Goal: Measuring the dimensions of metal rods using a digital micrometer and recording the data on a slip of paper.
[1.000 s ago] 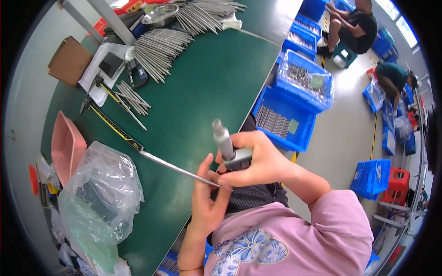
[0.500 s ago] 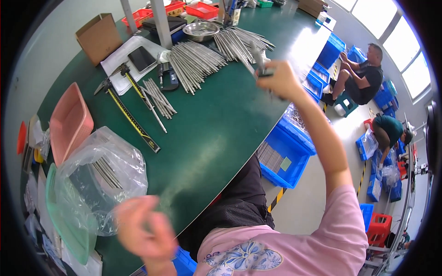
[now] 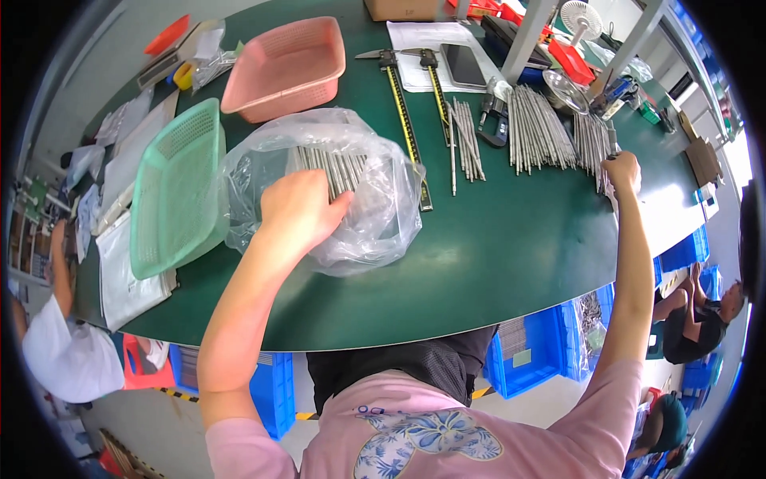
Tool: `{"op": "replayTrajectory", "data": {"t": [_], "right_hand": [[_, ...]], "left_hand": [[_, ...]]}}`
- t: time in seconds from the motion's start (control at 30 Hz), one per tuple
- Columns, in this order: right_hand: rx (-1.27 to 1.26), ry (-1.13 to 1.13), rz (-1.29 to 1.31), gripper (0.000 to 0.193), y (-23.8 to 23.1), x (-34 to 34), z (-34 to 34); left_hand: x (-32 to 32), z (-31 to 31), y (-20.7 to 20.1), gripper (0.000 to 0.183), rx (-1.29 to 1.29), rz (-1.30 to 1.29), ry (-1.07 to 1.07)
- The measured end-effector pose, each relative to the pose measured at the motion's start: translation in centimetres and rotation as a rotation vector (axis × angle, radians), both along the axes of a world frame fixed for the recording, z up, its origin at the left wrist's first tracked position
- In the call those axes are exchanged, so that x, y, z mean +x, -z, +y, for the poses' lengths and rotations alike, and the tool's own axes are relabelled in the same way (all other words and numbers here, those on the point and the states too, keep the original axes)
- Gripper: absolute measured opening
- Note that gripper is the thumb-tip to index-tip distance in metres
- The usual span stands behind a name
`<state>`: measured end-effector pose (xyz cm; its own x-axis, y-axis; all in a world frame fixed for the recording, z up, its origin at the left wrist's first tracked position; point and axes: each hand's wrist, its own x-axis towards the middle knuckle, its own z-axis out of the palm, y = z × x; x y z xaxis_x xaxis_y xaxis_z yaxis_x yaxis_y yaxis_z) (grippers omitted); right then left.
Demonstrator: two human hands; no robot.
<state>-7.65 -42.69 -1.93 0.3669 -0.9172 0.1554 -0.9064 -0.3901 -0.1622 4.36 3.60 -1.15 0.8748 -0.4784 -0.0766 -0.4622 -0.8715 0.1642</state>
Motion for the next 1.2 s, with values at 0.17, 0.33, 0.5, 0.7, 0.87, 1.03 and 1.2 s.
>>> {"op": "replayTrajectory", "data": {"t": [0.17, 0.33, 0.5, 0.7, 0.87, 1.03, 1.2], "right_hand": [[-0.141, -0.098, -0.077, 0.041, 0.3, -1.6, 0.8], [-0.260, -0.404, -0.272, 0.037, 0.8, -4.2, 3.4], [0.300, -0.455, -0.703, 0.018, -0.3, -8.2, 13.1], [1.088, -0.447, -1.211, 0.026, 0.4, -12.6, 22.2], [1.822, -0.324, -1.616, 0.059, 2.2, -13.6, 26.7], [1.956, -0.197, -1.564, 0.066, 3.5, -13.9, 27.7], [1.962, -0.057, -1.634, 0.063, 4.2, -14.4, 27.8]], "left_hand": [[1.5, -1.2, 0.0, 0.030, 0.041, 0.100, 0.001], [4.6, 0.1, 0.2, 0.024, -0.163, 0.395, 0.019], [2.2, 4.0, -2.6, 0.024, -0.929, 1.178, -0.046], [-8.7, 8.7, -2.6, 0.012, -1.207, 1.718, 0.251], [-14.6, 0.3, 0.6, 0.011, -1.033, 1.445, 0.376], [-15.2, -3.4, 4.3, 0.011, -1.290, 1.335, 0.403], [-15.6, -4.0, 5.4, 0.011, -1.263, 1.335, 0.437]]}}
